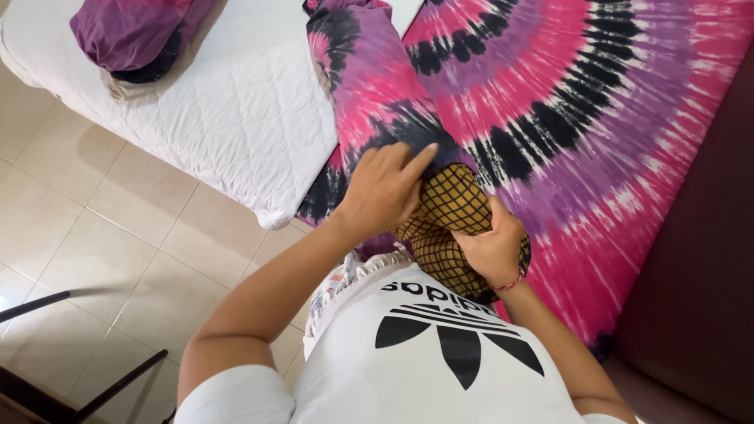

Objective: Putting covers on bolsters and pillows on a bed.

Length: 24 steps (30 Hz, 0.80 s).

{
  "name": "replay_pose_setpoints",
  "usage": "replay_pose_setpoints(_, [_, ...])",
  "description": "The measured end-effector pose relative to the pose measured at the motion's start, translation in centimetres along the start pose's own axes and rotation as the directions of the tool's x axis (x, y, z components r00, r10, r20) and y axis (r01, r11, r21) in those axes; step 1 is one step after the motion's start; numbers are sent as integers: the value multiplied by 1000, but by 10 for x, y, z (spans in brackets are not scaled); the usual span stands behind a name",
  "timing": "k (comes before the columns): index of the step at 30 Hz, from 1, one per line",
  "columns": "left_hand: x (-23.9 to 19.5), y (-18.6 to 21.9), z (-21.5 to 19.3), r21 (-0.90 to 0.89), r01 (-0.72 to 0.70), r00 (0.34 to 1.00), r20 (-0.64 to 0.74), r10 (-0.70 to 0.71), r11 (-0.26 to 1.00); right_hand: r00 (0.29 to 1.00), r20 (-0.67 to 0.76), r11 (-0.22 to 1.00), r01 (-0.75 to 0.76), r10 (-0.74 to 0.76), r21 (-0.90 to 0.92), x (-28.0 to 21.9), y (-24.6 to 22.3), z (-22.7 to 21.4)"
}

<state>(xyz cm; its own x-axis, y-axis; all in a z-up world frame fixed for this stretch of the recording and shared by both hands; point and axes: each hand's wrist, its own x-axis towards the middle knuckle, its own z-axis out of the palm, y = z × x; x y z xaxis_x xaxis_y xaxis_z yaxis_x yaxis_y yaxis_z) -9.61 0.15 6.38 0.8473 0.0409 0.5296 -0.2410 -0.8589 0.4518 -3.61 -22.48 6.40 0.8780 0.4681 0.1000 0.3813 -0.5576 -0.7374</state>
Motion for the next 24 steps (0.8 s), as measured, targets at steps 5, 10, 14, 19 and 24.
replay_pose_setpoints(5, [-44,-44,45,256,405,881,149,-450,878,998,3,968,-65,67,242,-9,19,5])
replay_pose_setpoints(10, [-96,-67,89,424,560,635,333,-697,712,991,-11,861,-109,132,496,-8,40,6])
replay_pose_setpoints(14, [-87,-37,84,27,541,818,215,-534,840,973,-180,957,-89,142,275,-6,78,7])
replay_pose_setpoints(19, [-12,0,57,-446,408,887,-11,-461,797,966,-210,954,-88,153,288,6,107,8])
replay_pose_setpoints(24, [55,21,52,-491,407,862,-71,-501,770,964,-189,886,-84,189,457,39,148,44])
